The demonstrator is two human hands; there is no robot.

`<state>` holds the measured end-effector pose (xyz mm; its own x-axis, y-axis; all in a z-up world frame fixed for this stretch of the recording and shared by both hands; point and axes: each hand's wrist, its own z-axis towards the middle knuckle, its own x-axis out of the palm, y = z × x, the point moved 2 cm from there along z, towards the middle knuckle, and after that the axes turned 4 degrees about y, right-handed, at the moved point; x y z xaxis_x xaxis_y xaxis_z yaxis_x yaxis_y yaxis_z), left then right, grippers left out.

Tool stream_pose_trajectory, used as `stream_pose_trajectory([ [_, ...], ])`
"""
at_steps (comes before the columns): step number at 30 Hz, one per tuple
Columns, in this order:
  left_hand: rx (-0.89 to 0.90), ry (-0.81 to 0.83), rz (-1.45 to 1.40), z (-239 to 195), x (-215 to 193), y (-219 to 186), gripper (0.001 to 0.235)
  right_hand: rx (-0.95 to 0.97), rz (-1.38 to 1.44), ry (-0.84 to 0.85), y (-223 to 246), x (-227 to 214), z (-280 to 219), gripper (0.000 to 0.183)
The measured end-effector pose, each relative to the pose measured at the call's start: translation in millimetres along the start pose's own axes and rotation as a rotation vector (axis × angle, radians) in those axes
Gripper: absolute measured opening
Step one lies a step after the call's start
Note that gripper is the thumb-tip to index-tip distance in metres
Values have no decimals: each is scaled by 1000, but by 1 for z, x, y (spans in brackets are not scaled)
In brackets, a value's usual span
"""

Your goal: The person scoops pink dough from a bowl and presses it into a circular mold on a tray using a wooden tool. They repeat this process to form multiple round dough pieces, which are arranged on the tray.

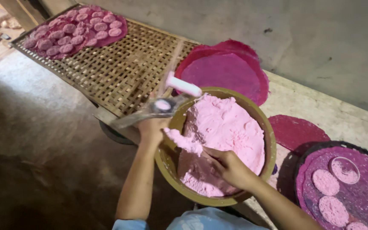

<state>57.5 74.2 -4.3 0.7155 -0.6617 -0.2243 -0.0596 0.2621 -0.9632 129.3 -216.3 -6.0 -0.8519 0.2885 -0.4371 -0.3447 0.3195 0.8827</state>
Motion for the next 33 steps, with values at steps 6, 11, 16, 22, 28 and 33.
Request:
stream_pose_trajectory([
  [6, -140, 247, -646, -46, 27, -29, 14, 113, -135, -27, 3, -61, -14, 66],
  [11, -556, 1125, -1093, -176, 147, -75, 19, -514, 1024, -323, 37, -107, -84, 79],
  [16, -333, 1188, -560, -230, 220, -113, 48, -747, 914, -446, 29, -157, -206, 79],
  [22, 297, 1277, -115, -255, 260, -153, 45, -773, -500, -419, 0, -170, -325, 66],
  [28, 167, 1431, -146, -311, 338, -147, 37, -744, -405, -386, -43, -155, -367, 80],
  [33, -285, 1480, -538, -309, 386, -160, 38, -393, -289, -561, -79, -169, -384, 85],
])
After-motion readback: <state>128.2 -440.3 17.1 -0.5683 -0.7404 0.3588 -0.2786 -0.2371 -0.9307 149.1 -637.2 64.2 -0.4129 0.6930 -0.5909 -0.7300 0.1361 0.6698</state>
